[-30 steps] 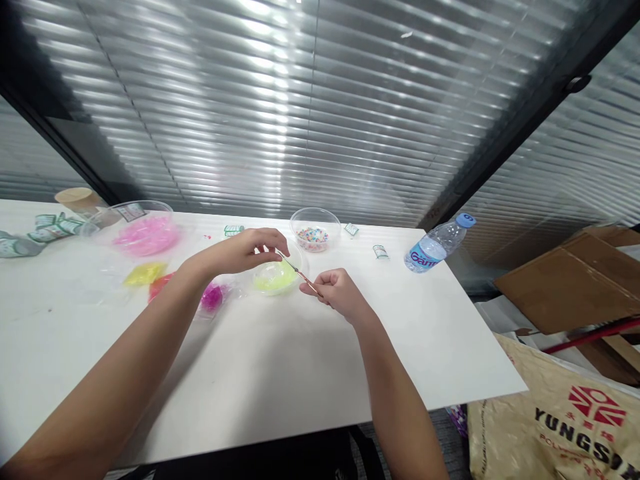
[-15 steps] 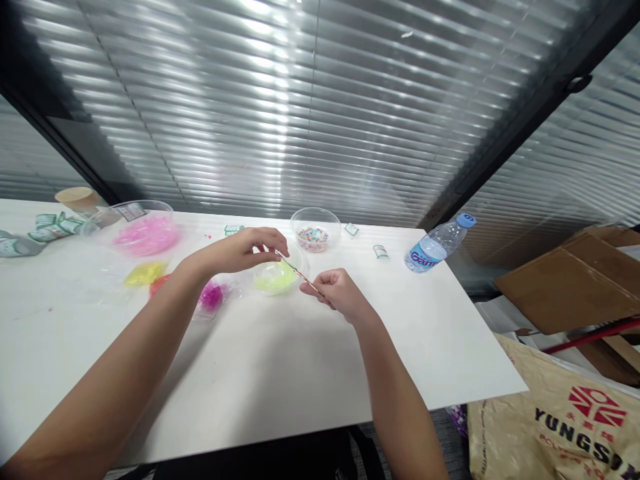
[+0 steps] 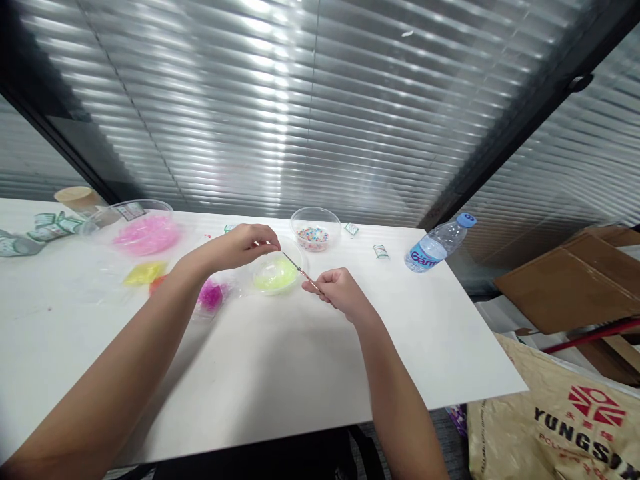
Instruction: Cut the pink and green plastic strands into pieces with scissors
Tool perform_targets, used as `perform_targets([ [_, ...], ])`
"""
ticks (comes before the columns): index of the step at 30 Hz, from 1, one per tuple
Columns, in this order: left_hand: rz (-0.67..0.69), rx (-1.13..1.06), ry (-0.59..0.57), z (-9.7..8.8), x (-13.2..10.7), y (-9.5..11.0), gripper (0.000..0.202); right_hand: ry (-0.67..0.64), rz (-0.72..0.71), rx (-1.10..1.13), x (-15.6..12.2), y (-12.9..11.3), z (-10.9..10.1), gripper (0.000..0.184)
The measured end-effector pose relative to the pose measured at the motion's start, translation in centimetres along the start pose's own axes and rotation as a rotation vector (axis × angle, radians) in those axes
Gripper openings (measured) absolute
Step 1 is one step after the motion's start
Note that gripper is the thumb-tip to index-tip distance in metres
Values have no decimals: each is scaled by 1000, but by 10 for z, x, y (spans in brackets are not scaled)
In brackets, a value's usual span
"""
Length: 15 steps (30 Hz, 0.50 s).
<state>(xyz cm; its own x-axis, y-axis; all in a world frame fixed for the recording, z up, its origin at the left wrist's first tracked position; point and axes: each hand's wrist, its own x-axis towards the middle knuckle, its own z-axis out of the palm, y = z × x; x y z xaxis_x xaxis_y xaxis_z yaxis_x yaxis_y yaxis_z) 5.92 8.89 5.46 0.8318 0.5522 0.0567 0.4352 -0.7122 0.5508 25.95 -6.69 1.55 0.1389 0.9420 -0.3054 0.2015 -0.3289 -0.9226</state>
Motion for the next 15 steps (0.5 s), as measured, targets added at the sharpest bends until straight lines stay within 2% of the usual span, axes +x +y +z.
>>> perform_targets([
  [3, -80, 90, -21, 4, 3, -2, 25, 22, -22, 33, 1, 1, -1, 53],
  [10, -160, 378, -194, 25, 12, -4, 26, 50, 0, 75, 1, -1, -2, 49],
  [15, -201, 451, -241, 42, 17, -5, 21, 50, 1, 77, 1, -2, -1, 49],
])
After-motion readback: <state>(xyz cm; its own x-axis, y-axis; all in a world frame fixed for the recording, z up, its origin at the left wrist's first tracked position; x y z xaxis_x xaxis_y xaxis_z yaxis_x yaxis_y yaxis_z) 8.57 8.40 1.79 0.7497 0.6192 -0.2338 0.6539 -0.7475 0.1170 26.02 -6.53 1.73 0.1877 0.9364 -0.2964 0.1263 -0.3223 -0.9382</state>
